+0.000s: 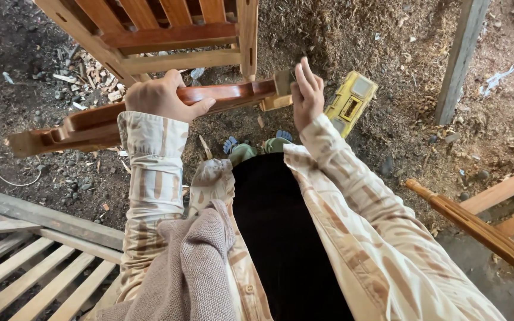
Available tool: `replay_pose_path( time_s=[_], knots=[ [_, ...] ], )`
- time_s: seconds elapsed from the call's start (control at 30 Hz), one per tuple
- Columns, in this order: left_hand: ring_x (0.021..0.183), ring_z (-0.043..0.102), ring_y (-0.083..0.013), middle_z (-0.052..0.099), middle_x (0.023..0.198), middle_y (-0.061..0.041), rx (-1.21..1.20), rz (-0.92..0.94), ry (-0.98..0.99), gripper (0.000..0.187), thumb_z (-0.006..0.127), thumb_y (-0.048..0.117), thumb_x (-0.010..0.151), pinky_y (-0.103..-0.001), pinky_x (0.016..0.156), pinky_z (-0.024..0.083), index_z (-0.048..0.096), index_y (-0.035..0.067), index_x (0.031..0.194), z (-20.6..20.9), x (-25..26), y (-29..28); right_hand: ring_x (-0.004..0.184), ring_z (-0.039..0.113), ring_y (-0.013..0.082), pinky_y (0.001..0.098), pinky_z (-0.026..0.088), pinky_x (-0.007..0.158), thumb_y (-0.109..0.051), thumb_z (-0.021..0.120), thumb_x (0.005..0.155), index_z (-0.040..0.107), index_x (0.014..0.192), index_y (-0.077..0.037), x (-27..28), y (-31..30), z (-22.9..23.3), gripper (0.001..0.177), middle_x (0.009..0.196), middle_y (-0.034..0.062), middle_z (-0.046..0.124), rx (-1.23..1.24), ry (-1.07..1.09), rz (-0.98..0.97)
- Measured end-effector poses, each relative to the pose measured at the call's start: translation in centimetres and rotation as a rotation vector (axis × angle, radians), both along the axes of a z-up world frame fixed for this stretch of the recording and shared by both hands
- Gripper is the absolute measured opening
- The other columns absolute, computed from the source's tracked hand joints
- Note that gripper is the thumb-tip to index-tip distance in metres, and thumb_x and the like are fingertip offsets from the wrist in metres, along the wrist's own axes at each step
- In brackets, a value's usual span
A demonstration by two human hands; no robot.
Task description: The person sands a wooden chair frame using a sanding block. They hold the chair with one hand and rub the sanding block along the edges and surfaces of the wood, focusing on smoothing the finish.
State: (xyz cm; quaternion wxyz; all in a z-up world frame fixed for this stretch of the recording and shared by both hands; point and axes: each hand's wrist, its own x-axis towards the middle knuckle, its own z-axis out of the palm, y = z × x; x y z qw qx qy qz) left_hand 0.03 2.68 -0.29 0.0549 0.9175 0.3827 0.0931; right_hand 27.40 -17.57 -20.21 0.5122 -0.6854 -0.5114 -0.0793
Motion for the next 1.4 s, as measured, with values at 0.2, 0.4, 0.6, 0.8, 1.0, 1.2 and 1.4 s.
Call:
replay_pose_path(
  time_s=[0.2,0.4,0.6,0.8,1.0,1.2,1.4],
  knots=[
    [0.049,0.056,-0.0217,0.059,0.055,0.000,0.037,0.039,0.086,0.068,0.083,0.085,0.072,-0.040,0.055,0.047,0.058,0.021,0.070,0.1,0.1,-0.5,0.115,0.057,0.0332,0.0482,0.055,0.096,0.002,0.069,0.098,0.062,0.138,-0.007,3.2,-0.3,5.3,0.042,0.144,0.0147,0.059,-0.372,0.107,0.135],
    [0.046,0.054,-0.0188,0.055,0.053,0.003,0.075,0.018,0.051,0.067,0.083,0.085,0.072,-0.039,0.052,0.046,0.057,0.024,0.070,0.3,-0.4,-1.7,0.109,0.058,0.0307,0.0421,0.055,0.086,0.001,0.075,0.089,0.072,0.124,-0.009,6.7,3.5,6.1,0.036,0.131,0.0129,0.070,-0.590,0.097,0.595],
    [0.047,0.055,-0.0206,0.053,0.053,0.003,0.057,0.023,0.073,0.067,0.081,0.084,0.074,-0.040,0.048,0.047,0.056,0.022,0.070,0.8,-0.3,-2.4,0.114,0.061,0.0344,0.0439,0.054,0.092,-0.002,0.081,0.085,0.074,0.118,-0.004,7.9,4.2,7.6,0.034,0.129,0.0185,0.069,-0.523,0.076,0.933],
    [0.046,0.057,-0.0178,0.061,0.054,0.004,0.051,0.017,0.084,0.067,0.084,0.085,0.071,-0.039,0.054,0.051,0.060,0.023,0.072,0.3,-0.4,-3.1,0.114,0.060,0.0303,0.0408,0.057,0.092,0.005,0.072,0.090,0.072,0.120,-0.008,9.2,3.1,9.0,0.033,0.128,0.0150,0.070,-0.717,0.227,0.843],
    [0.047,0.057,-0.0183,0.060,0.054,0.004,0.065,0.012,0.087,0.069,0.084,0.087,0.069,-0.039,0.053,0.049,0.058,0.023,0.072,-0.2,-0.6,-3.1,0.112,0.058,0.0283,0.0407,0.058,0.092,0.003,0.071,0.089,0.072,0.121,-0.011,9.0,3.7,9.6,0.034,0.129,0.0160,0.067,-0.794,0.289,0.875],
    [0.050,0.062,-0.0200,0.064,0.056,0.004,0.050,0.024,0.077,0.065,0.084,0.084,0.070,-0.040,0.051,0.051,0.062,0.024,0.073,0.4,-0.2,-3.2,0.109,0.069,0.0376,0.0407,0.057,0.099,0.009,0.062,0.097,0.069,0.121,0.004,13.6,1.5,11.5,0.026,0.126,0.0274,0.067,-0.819,0.077,0.799],
    [0.049,0.060,-0.0230,0.062,0.055,0.004,0.113,0.018,0.062,0.067,0.085,0.085,0.065,-0.042,0.056,0.049,0.059,0.024,0.073,-0.6,0.1,-1.6,0.079,0.066,0.0250,0.0327,0.060,0.072,0.007,0.071,0.101,0.070,0.117,0.009,9.4,-0.6,8.7,0.016,0.102,0.0191,0.071,-0.395,0.052,0.571]
  ],
)
